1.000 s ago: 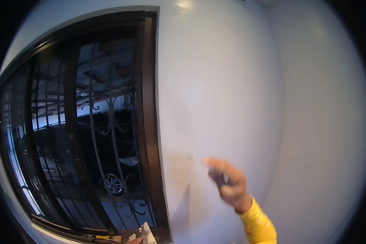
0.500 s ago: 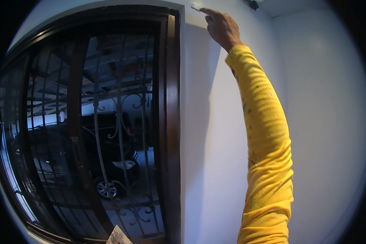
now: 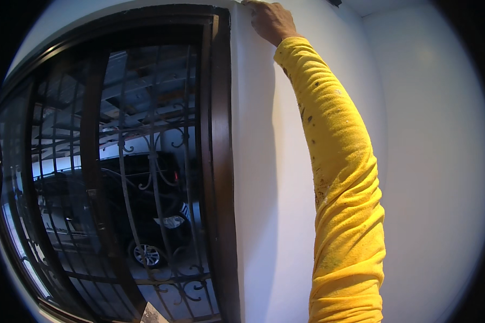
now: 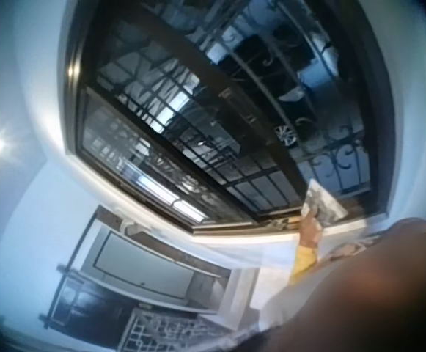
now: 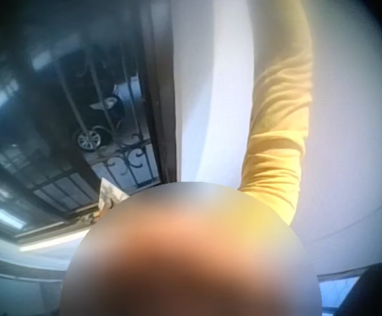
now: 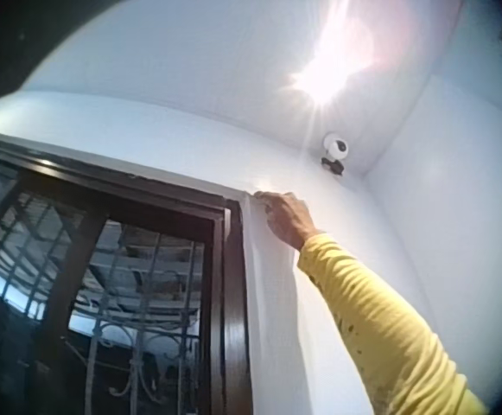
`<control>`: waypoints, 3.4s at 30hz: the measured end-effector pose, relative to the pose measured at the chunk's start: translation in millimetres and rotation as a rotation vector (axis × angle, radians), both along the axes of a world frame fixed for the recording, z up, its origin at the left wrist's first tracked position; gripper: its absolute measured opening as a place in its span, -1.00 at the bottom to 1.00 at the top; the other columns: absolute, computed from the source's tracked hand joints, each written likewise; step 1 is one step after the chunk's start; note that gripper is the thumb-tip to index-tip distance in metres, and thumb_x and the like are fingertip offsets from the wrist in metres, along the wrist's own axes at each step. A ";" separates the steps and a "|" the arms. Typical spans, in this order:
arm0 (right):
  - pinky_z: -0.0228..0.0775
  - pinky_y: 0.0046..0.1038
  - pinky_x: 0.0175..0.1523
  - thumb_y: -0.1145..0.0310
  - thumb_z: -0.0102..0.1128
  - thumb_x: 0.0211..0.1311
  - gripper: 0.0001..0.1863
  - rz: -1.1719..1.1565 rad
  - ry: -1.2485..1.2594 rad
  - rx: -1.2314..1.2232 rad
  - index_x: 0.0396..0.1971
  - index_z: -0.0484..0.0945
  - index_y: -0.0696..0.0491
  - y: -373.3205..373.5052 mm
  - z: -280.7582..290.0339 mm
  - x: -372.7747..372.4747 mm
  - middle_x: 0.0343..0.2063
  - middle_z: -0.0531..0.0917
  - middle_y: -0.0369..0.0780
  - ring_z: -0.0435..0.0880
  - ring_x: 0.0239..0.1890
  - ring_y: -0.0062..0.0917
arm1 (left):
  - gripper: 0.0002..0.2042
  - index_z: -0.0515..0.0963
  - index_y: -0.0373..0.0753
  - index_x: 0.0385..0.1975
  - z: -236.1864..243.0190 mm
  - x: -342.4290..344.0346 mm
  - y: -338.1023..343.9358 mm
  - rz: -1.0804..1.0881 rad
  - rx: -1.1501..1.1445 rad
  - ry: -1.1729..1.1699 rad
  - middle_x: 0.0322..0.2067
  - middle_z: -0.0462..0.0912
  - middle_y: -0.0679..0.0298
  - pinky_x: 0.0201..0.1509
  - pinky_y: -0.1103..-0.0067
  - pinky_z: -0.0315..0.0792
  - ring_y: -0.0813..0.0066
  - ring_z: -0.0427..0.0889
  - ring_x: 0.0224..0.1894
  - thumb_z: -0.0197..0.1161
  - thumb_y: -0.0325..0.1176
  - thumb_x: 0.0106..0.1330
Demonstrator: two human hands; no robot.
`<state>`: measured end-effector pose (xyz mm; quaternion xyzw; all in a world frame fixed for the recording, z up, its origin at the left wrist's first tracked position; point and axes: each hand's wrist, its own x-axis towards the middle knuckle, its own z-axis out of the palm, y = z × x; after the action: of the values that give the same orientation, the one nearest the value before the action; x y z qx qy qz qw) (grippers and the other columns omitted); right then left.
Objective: The person scoops white wall compound onto a hawk and uses a putty knife to apply it to the wall around a window frame. They repeatedly smooth the compound along the frame edges and corners, then briefly retrieve a phone charger from a bag and plug it into a wall socket before returning to the wall work.
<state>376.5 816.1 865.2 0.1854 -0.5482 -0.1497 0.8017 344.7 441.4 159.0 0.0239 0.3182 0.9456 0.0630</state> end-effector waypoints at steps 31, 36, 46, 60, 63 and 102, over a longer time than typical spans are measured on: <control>0.51 -0.19 0.18 0.61 0.06 0.08 -0.41 -0.065 0.033 0.043 0.17 0.62 -0.08 34.5 0.2 -7.4 -0.04 0.73 -0.05 0.68 0.02 -0.06 | -0.67 0.48 -0.21 0.20 0.3 -22.2 17.3 0.018 -0.028 0.120 -0.23 0.65 0.38 -0.13 0.53 0.52 0.48 0.63 -0.22 0.18 -0.39 0.46; 0.48 -0.16 0.21 0.62 0.05 0.07 -0.43 -0.031 0.041 0.205 0.14 0.62 -0.03 33.2 0.4 -23.1 -0.02 0.73 -0.08 0.68 0.04 -0.09 | -0.66 0.47 -0.21 0.21 1.6 -27.6 23.9 0.069 -0.028 0.072 -0.25 0.65 0.39 -0.12 0.55 0.51 0.50 0.63 -0.23 0.16 -0.41 0.47; 0.48 -0.20 0.24 0.63 0.03 0.14 -0.40 -0.142 0.098 0.099 0.20 0.60 -0.09 46.4 -10.1 -5.3 0.07 0.71 -0.13 0.68 0.08 -0.13 | -0.70 0.49 -0.20 0.18 13.6 -14.8 24.9 0.072 -0.019 -0.001 -0.25 0.64 0.36 -0.10 0.53 0.51 0.48 0.63 -0.23 0.11 -0.44 0.49; 0.46 -0.28 0.24 0.63 0.10 0.17 -0.48 -0.498 0.150 0.055 0.14 0.59 -0.10 64.8 -59.5 20.0 0.10 0.69 -0.32 0.62 0.17 -0.34 | -0.62 0.40 -0.22 0.30 -11.8 -25.8 19.2 -0.007 0.019 0.007 -0.03 0.64 0.28 0.08 0.47 0.51 0.42 0.63 -0.03 0.09 -0.42 0.51; 0.45 -0.30 0.19 0.62 0.13 0.20 -0.50 -0.700 0.351 0.182 0.13 0.58 -0.11 34.7 -58.8 35.6 0.01 0.72 -0.33 0.64 0.12 -0.38 | -0.59 0.37 -0.23 0.34 -17.4 -37.6 13.0 -0.082 0.053 0.043 0.06 0.61 0.25 0.15 0.45 0.49 0.37 0.61 0.05 0.08 -0.44 0.51; 0.33 -0.33 0.06 0.41 0.21 0.09 -0.77 -1.066 0.161 0.464 -0.32 0.77 -0.21 -49.5 -25.8 58.0 -0.30 0.76 -0.52 0.56 -0.10 -0.50 | -0.61 0.42 -0.34 0.30 -37.9 -57.8 13.0 -0.106 -0.010 0.103 0.12 0.62 0.22 0.23 0.48 0.45 0.38 0.60 0.14 0.07 -0.48 0.50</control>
<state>434.5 766.5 839.4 0.0428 -0.4562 -0.6618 0.5934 286.9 454.3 121.1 0.0891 0.3242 0.9368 0.0968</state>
